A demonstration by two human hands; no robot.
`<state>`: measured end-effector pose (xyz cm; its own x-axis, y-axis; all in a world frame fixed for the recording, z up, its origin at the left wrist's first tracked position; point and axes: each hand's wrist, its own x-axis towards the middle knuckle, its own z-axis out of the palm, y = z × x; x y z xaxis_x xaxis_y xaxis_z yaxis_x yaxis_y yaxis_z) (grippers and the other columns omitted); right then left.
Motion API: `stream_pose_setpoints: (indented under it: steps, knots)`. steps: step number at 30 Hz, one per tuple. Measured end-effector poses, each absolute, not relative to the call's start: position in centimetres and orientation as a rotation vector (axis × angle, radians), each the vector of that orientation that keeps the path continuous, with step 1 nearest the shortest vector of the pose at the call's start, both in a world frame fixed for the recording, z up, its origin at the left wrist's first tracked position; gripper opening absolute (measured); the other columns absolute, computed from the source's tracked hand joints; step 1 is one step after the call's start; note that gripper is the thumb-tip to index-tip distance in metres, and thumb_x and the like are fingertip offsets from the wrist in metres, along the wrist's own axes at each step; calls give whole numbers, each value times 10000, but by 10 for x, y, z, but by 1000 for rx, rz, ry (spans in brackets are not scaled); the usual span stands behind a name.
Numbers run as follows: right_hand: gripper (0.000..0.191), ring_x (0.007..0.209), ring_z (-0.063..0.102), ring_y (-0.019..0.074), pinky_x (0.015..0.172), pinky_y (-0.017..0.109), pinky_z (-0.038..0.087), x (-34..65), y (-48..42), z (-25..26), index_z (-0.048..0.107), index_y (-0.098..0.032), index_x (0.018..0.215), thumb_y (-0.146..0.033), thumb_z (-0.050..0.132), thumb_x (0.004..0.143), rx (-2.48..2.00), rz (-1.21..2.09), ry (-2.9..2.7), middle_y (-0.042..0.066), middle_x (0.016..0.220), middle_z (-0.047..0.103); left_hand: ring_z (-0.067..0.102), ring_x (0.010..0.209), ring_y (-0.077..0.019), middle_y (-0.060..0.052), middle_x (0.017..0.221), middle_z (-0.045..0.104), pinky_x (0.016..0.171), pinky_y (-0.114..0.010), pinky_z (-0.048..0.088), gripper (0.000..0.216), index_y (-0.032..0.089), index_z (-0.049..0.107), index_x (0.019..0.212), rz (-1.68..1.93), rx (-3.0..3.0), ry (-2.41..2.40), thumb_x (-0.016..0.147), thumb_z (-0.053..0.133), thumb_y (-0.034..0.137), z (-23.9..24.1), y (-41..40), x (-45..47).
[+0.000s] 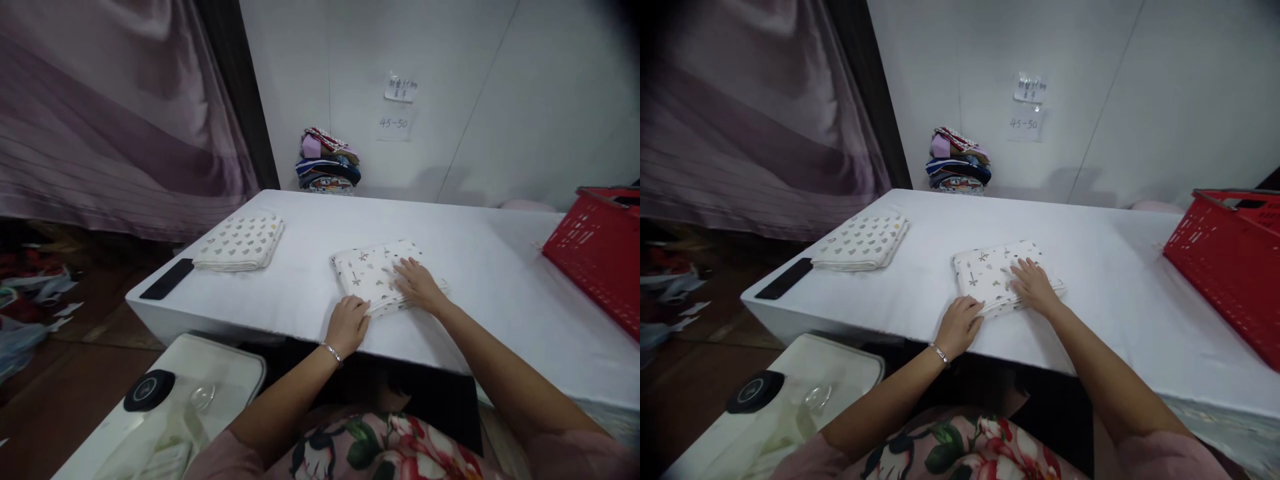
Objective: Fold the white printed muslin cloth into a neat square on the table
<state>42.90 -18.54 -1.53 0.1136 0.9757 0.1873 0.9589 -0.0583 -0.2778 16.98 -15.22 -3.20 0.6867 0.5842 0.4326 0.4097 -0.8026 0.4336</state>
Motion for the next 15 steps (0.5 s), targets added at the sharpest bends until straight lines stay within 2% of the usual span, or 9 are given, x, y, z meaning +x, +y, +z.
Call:
stream_pose_setpoints:
  steps: [3,6,7,9,12,15]
  knots:
    - [486,1410,211,298,1113,531,184,421,-187,-27,485,-224,1366,-426,350,945,-2214,155,-1870,90,1513,311,543,933,-210,-66,934,637,806,-385,441,193,225,678,948,745,2610,812,889,508,294,-21,-148,169]
    - [479,1411,218,277,1124,513,165,417,-191,-31,468,-237,1381,-402,318,957,-2227,107,-1867,76,1515,310,569,869,-192,-52,819,649,835,-388,417,312,211,674,777,682,2626,830,924,446,365,-1,-133,185]
    - [483,1410,221,281,1123,513,166,416,-191,-30,469,-230,1382,-399,315,956,-2226,99,-1864,82,1512,313,576,898,-192,-52,848,662,871,-391,408,321,211,676,798,675,2629,814,928,434,377,5,-126,195]
    - [502,1409,220,292,1123,518,164,414,-193,-28,464,-213,1390,-406,310,953,-2226,125,-1860,95,1512,310,554,1062,-204,-58,1060,667,974,-403,369,289,219,671,968,644,2641,760,921,445,394,15,-112,219]
    - [511,1421,191,267,1141,500,137,414,-198,-26,434,-247,1411,-418,316,944,-2241,197,-1817,73,1521,292,363,1329,-254,-83,1419,459,1098,-475,254,425,229,553,1244,386,2704,706,886,485,449,13,-96,252]
    - [503,1419,202,248,1145,493,146,424,-203,-27,453,-271,1394,-431,349,929,-2217,296,-1783,59,1513,312,217,1413,-279,-101,1519,301,1133,-532,160,555,223,440,1365,93,2743,659,891,419,513,-4,-91,268]
